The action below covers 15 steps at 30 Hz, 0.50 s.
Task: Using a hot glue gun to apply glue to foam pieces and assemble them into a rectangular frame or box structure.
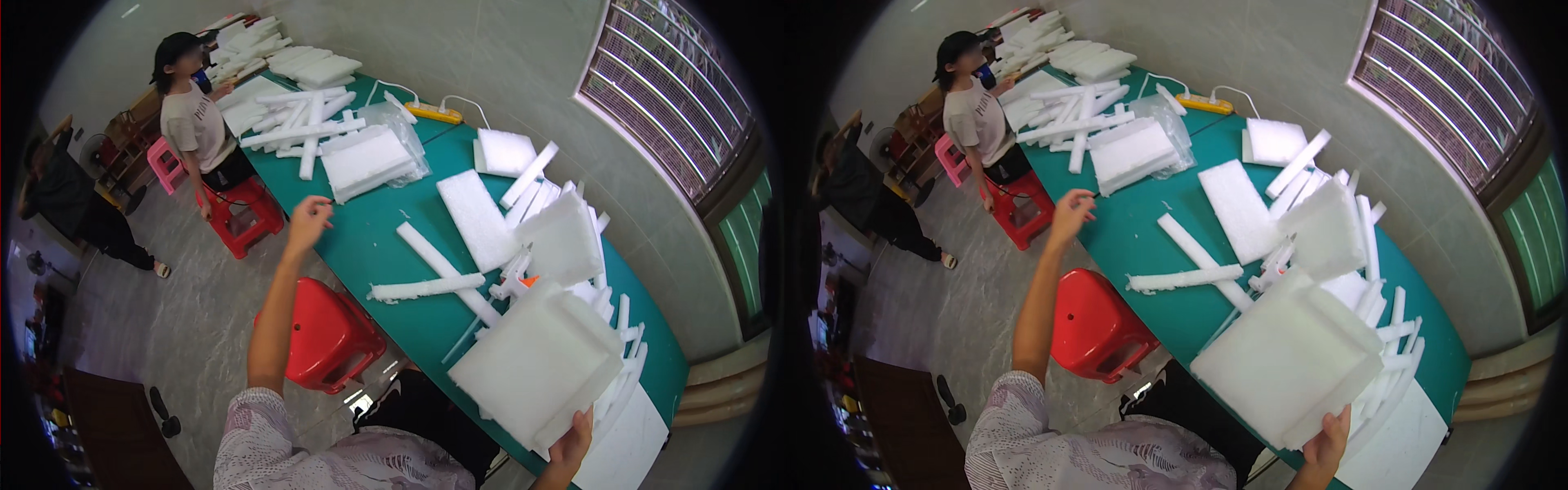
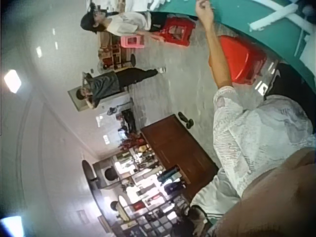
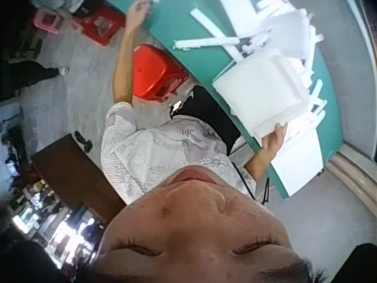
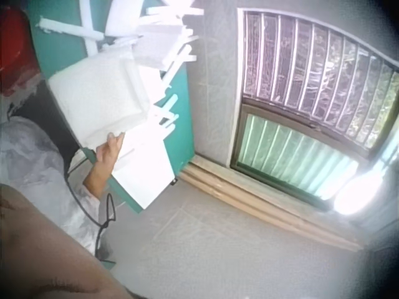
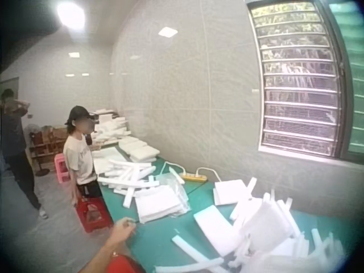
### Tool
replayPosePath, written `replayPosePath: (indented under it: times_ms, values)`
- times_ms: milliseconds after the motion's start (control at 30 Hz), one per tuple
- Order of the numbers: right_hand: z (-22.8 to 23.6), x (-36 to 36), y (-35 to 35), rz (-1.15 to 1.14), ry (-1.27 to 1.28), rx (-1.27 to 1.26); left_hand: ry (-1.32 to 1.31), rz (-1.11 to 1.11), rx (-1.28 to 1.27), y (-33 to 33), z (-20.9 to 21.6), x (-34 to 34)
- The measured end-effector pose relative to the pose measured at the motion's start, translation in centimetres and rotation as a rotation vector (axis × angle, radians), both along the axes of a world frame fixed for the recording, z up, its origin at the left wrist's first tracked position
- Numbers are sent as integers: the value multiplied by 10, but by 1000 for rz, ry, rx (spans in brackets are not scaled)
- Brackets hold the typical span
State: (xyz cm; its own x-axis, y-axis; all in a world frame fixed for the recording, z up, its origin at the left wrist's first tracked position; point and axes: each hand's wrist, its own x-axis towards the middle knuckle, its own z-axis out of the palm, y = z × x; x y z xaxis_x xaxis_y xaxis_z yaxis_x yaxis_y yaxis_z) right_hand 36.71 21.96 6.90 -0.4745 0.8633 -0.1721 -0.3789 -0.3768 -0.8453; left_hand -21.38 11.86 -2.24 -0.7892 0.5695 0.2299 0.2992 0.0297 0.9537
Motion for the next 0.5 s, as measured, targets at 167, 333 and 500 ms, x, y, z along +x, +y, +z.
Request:
replayPosePath:
  times_ms: [167,333,500]
  values:
    - [-16,32,11,-135,28,43,56,134,-80,-9,-23,-33]
    - [-13,38,11,-277,75,-107,199,281,-187,-10,-25,-55]
    - [-51,64,10,-374,-253,364,473,409,-262,5,-14,-103]
